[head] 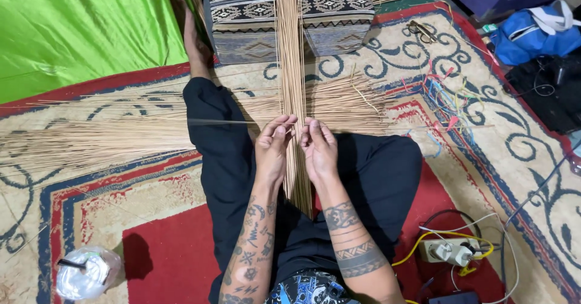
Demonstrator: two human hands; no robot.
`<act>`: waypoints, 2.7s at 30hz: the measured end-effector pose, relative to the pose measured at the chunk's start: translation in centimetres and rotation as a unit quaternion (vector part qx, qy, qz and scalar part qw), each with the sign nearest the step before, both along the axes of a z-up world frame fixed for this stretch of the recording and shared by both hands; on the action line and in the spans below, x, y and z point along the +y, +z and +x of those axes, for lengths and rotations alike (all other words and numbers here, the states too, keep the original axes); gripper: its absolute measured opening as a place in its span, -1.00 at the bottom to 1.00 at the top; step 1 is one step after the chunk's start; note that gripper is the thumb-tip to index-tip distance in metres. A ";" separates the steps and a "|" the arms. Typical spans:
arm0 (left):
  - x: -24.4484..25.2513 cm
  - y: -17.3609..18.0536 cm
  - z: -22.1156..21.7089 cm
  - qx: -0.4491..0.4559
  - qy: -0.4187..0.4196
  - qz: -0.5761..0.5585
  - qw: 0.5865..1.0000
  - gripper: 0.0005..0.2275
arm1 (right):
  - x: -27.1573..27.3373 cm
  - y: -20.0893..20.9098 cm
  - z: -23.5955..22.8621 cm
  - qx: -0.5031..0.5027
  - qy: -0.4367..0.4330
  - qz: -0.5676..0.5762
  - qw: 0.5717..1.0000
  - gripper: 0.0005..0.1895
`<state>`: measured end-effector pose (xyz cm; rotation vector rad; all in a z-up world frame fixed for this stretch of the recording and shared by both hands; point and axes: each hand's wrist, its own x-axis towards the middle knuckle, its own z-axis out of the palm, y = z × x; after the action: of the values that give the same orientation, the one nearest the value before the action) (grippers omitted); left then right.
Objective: The person weaves thin wooden sticks together on the floor to create a mat.
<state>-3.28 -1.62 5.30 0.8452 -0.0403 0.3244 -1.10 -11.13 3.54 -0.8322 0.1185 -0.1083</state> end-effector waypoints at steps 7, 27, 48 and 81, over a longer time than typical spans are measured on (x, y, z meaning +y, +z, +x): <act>0.2 -1.8 1.1 0.029 0.044 0.032 0.998 -0.80 | -0.2 0.1 -0.2 0.008 0.032 -0.024 0.999 -0.72; 3.6 -4.5 2.9 0.071 0.235 -0.149 0.958 -0.94 | -2.2 1.3 0.1 0.014 0.025 -0.030 0.999 -0.69; -0.2 -1.7 0.9 0.072 0.118 -0.043 0.989 -0.80 | -0.2 0.4 -0.9 0.039 0.053 -0.082 0.994 -0.68; 2.7 -5.2 1.6 0.071 0.195 -0.113 0.972 -0.91 | -3.6 -0.6 0.6 0.065 -0.014 -0.030 0.997 -0.67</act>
<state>-1.68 1.12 0.07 0.6445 0.2957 0.6244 -0.45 -14.76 2.97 -0.8971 0.2510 -0.0836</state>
